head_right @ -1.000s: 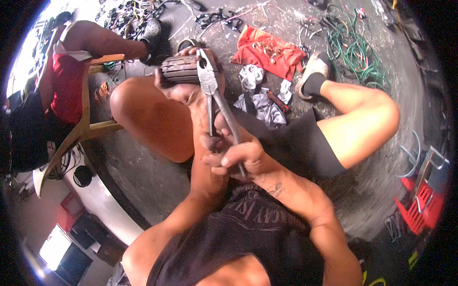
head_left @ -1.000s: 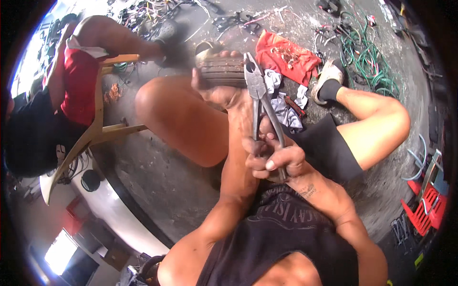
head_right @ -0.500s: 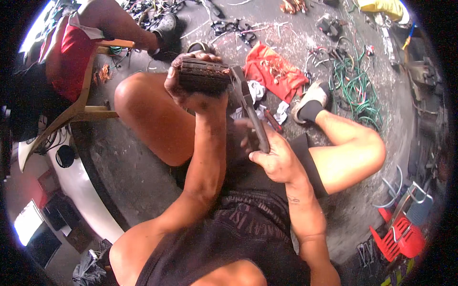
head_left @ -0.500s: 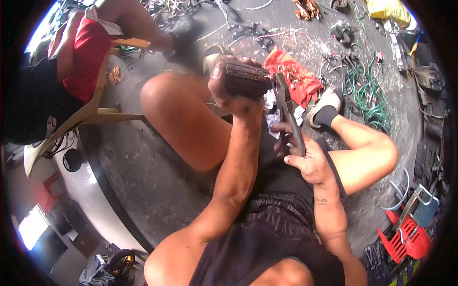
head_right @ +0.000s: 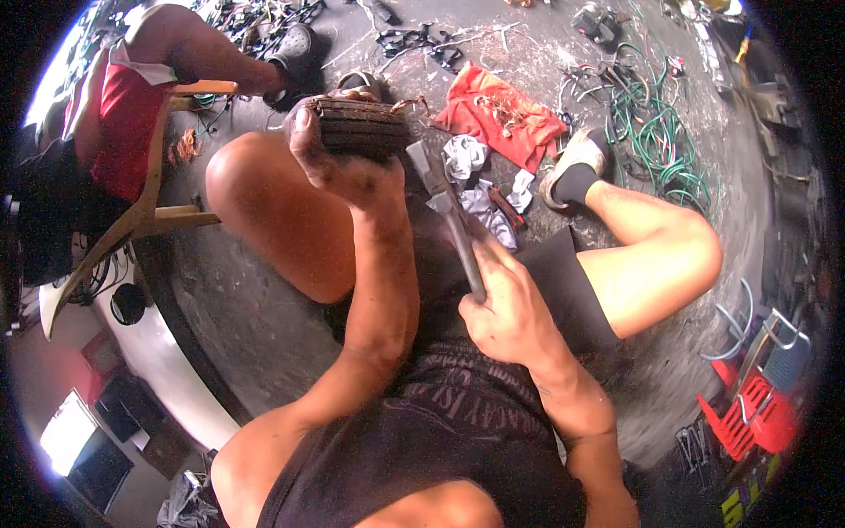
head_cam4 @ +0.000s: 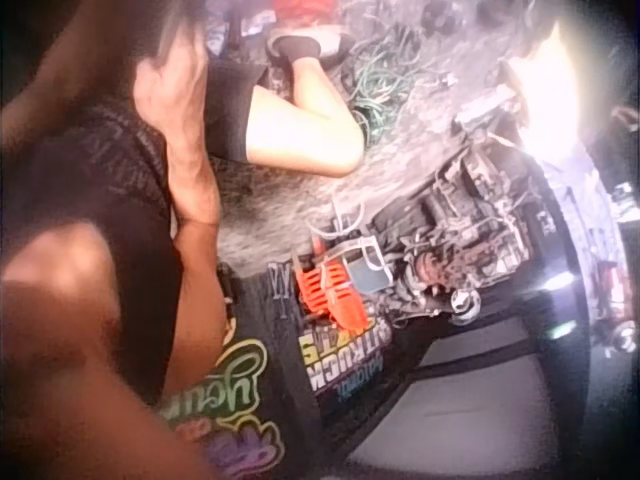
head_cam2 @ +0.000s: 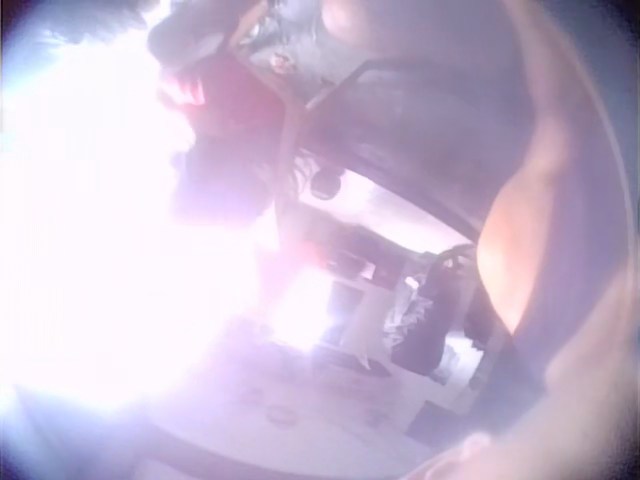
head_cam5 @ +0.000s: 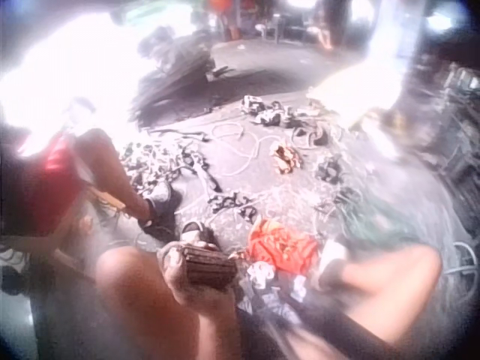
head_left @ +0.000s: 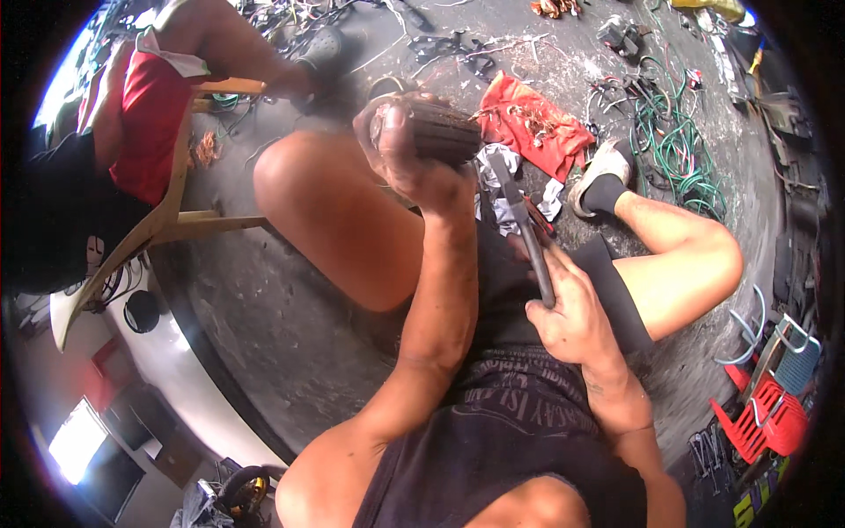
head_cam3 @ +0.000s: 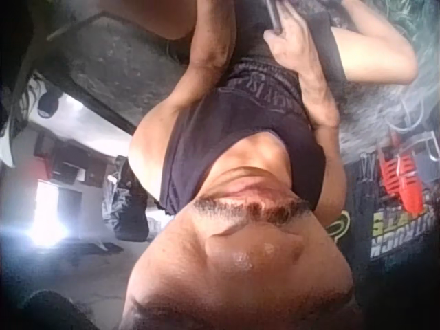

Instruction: The person is using pliers to pull apart and disassemble copper wire and metal components from an automotive motor part while sitting on the floor of a garage.

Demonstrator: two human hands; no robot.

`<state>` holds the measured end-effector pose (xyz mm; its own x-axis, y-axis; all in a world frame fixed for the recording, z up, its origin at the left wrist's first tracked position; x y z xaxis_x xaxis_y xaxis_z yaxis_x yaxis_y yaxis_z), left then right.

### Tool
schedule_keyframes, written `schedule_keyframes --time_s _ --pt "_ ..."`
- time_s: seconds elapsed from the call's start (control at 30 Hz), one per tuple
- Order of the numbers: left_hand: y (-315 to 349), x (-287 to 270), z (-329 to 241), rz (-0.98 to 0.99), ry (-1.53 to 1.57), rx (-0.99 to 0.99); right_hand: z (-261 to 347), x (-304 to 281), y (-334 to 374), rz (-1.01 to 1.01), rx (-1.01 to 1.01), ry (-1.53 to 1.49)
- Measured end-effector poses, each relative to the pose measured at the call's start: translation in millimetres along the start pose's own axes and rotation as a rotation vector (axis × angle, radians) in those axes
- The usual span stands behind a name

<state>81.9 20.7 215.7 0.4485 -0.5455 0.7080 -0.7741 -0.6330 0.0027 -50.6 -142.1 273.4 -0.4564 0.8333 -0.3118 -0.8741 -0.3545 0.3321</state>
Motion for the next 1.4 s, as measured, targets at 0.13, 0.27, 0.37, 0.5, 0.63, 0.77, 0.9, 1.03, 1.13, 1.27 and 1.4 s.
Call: schedule_keyframes --time_s 0.13,0.27,0.37,0.5,0.63,0.77,0.9,1.03,1.13,1.27,1.4 --pt "5.7 8.4 -8.9 0.076 -0.119 0.170 11.4 -2.2 -6.3 -0.154 -0.184 0.201" --pt "9.5 10.2 -12.8 0.110 -0.122 0.271 17.5 -2.1 -14.0 -0.163 -0.148 0.143" --pt "10.0 9.3 -11.6 0.141 -0.151 0.344 18.6 -0.6 -18.9 -0.143 -0.096 0.105" --pt "12.5 7.0 -13.9 0.196 -0.243 0.413 21.4 -0.1 -20.7 -0.122 -0.082 0.127" --pt "12.5 6.2 -16.2 0.218 -0.297 0.505 18.1 -0.7 -20.6 -0.099 -0.109 0.113" --pt "15.7 8.7 -15.4 0.242 -0.279 0.495 21.3 -4.1 -23.0 -0.089 -0.093 0.010" --pt "18.4 7.6 -13.1 0.258 -0.279 0.498 14.2 1.8 -28.2 -0.248 -0.198 0.188" --pt "13.1 2.0 -5.9 0.168 -0.118 0.259 12.4 5.3 -35.0 -0.105 -0.297 0.056" --pt "10.1 1.8 -4.2 0.066 0.170 -0.027 1.2 19.0 -26.3 0.029 0.105 -0.387" --pt "11.3 6.3 -2.8 0.075 0.464 -0.276 -2.5 27.4 -19.8 0.101 0.109 -0.843" --pt "13.6 7.2 -0.9 0.090 0.552 -0.424 6.3 29.3 -19.6 0.147 0.108 -1.205"
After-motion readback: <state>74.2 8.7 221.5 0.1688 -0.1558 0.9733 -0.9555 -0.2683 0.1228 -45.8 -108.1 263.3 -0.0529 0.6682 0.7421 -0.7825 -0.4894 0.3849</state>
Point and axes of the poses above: each hand's wrist, its own y-axis away from the middle knuckle, its own x-axis out of the palm, z = x × y, the point moved 3 cm from there along -y, towards the middle knuckle
